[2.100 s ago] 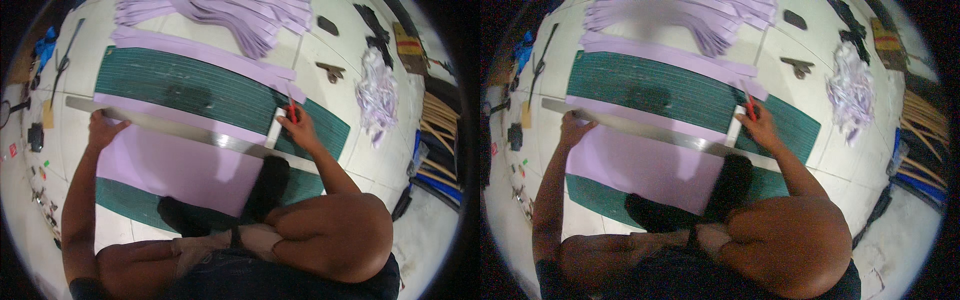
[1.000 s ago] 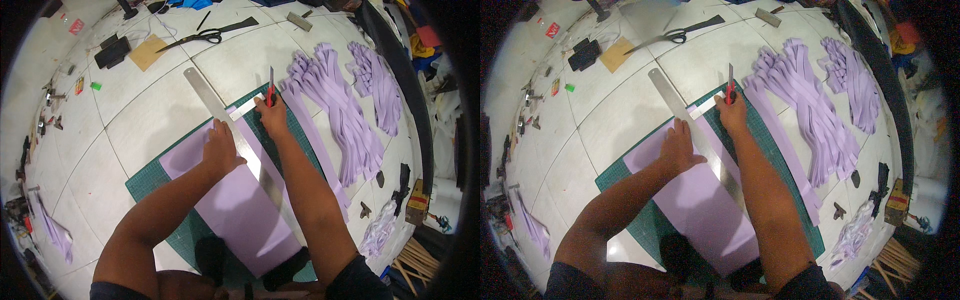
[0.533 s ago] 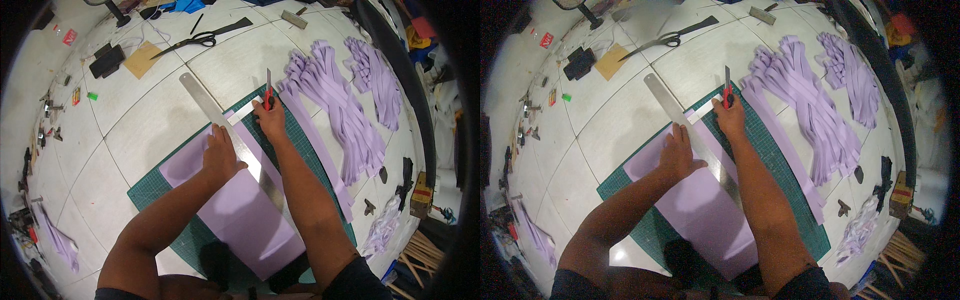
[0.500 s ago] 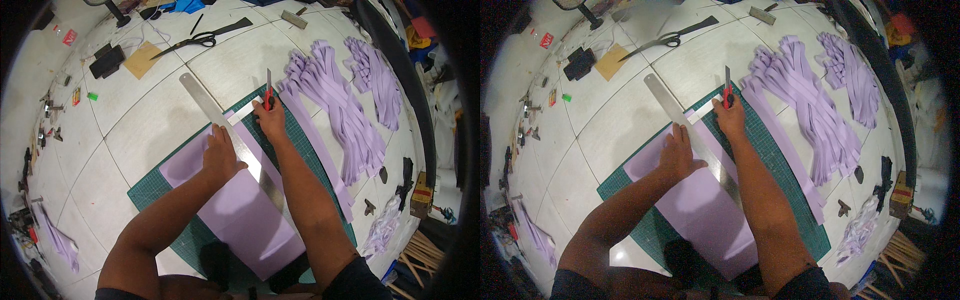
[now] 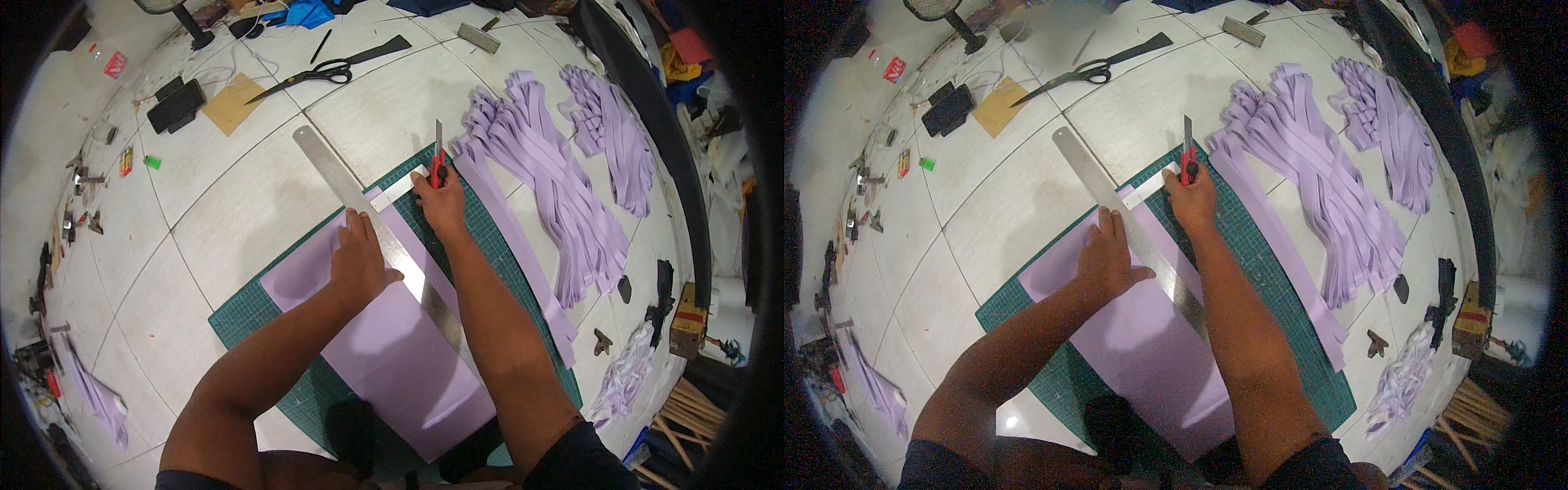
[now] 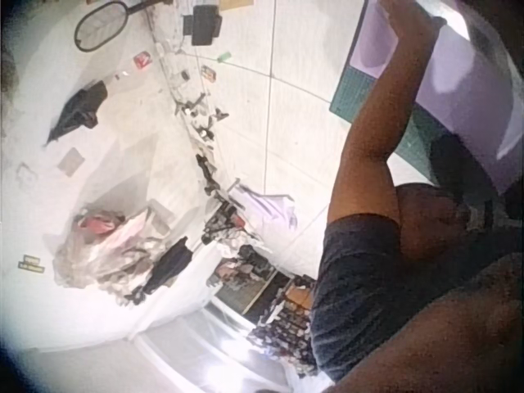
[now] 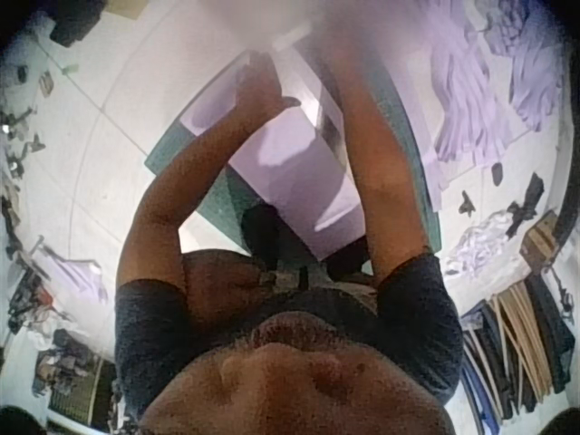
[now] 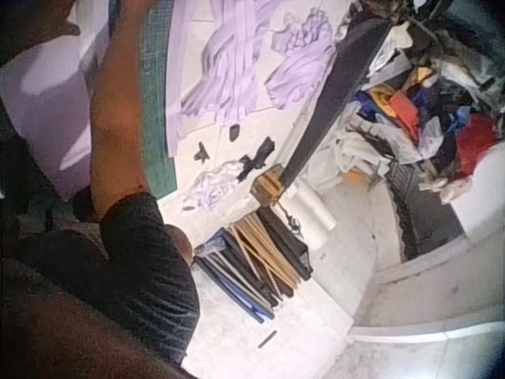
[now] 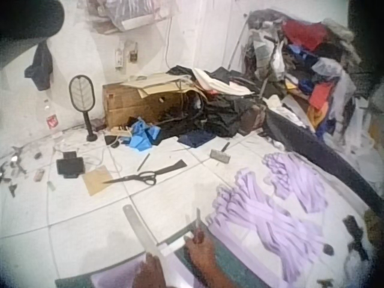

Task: The person cuts strips of purple fabric from a larger sheet. They use a long metal ruler to mark the cutting line and then cut the fabric with a utility knife while holding it on a green cutting mat.

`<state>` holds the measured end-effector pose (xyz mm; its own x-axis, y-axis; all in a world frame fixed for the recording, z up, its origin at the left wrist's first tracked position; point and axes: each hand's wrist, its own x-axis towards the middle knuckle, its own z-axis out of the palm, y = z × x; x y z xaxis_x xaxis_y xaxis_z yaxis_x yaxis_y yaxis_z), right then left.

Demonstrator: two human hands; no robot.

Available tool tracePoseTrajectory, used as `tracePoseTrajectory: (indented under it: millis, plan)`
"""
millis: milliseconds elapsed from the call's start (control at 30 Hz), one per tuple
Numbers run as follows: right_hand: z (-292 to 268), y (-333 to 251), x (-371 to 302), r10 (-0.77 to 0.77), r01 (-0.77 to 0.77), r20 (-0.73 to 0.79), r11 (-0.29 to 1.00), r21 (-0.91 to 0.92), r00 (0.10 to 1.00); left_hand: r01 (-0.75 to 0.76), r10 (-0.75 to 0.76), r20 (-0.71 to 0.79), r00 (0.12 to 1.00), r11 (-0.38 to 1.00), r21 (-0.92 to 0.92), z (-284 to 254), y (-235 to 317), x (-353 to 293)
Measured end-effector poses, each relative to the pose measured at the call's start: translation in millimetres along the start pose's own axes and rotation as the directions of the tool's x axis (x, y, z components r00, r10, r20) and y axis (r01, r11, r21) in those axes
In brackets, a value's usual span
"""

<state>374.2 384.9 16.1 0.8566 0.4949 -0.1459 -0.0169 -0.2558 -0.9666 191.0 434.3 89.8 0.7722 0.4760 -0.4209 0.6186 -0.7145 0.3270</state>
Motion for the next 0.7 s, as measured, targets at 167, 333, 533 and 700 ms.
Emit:
tracePoseTrajectory:
  millis: [167,333,533,700]
  plan:
    - [0.9,-1.5,-1.1,0.011,-0.012,-0.026,1.000,-0.016,1.000,-0.021,0.022,-0.025,0.999,1.000,0.017,3.5,-2.0,-0.1]
    - [-3.5,2.9,2.9,0.018,-0.018,-0.006,1.000,-0.017,1.000,-0.004,0.004,0.008,1.000,0.997,0.076,-0.4,2.7,1.3]
    - [-28.0,-17.6,-11.7,0.106,-0.078,-0.178,0.984,0.159,0.978,-0.091,0.111,-0.154,0.982,0.987,0.131,-2.7,-29.5,13.3]
    - [-71.7,-15.6,-34.2,-0.172,-0.041,-0.319,0.824,-0.565,0.932,-0.251,0.278,-0.309,0.909,0.960,0.126,-1.7,-63.5,45.3]
